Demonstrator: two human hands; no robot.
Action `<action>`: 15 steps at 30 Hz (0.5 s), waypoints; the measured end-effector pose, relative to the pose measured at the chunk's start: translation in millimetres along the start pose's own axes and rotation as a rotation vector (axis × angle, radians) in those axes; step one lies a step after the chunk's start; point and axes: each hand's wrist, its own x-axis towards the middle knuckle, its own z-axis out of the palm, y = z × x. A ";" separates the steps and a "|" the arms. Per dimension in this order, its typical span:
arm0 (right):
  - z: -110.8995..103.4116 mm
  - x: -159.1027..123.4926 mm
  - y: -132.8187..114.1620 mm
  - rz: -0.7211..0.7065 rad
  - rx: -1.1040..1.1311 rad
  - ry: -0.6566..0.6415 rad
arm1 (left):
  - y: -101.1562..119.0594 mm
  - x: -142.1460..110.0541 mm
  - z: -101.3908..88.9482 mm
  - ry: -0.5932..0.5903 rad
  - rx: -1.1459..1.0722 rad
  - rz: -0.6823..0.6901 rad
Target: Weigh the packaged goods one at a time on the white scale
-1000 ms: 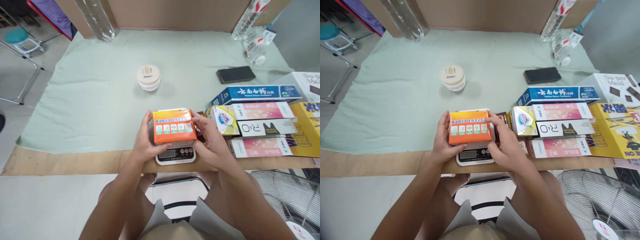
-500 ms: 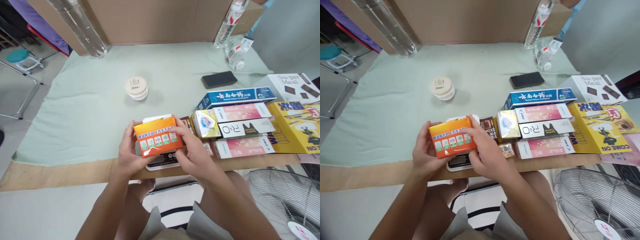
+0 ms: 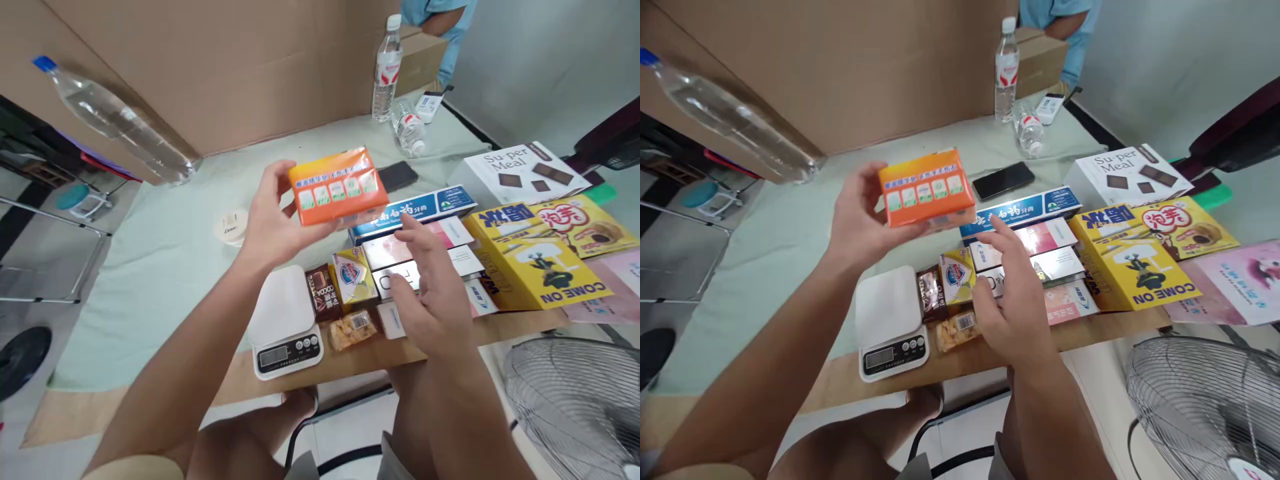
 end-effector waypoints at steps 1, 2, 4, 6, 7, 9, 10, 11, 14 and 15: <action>-4.8 2.4 3.7 0.027 -0.072 0.043 | -1.6 21.7 12.6 -0.039 -0.007 -0.018; -8.3 4.2 6.8 0.047 -0.151 0.070 | -3.6 41.6 25.5 -0.061 -0.004 -0.031; -11.5 6.7 11.9 0.065 -0.289 0.074 | -9.0 74.1 50.9 -0.089 0.015 -0.059; -11.5 8.2 16.4 0.084 -0.364 0.041 | -16.0 96.7 74.4 -0.122 0.029 -0.093; -10.9 8.8 18.6 0.098 -0.380 0.021 | -20.2 104.5 85.1 -0.142 0.028 -0.115; -9.6 10.3 22.8 0.129 -0.397 0.003 | -29.7 114.6 104.2 -0.188 0.012 -0.171; -9.0 11.2 24.5 0.141 -0.403 0.000 | -34.8 117.6 112.6 -0.208 0.000 -0.203; -8.4 12.1 26.0 0.152 -0.406 -0.003 | -39.9 119.3 120.0 -0.230 -0.011 -0.233; -6.3 14.6 28.4 0.174 -0.397 -0.002 | -52.4 119.4 136.9 -0.298 -0.022 -0.277; -5.4 15.3 28.6 0.179 -0.388 -0.004 | -55.1 118.1 140.6 -0.322 -0.013 -0.280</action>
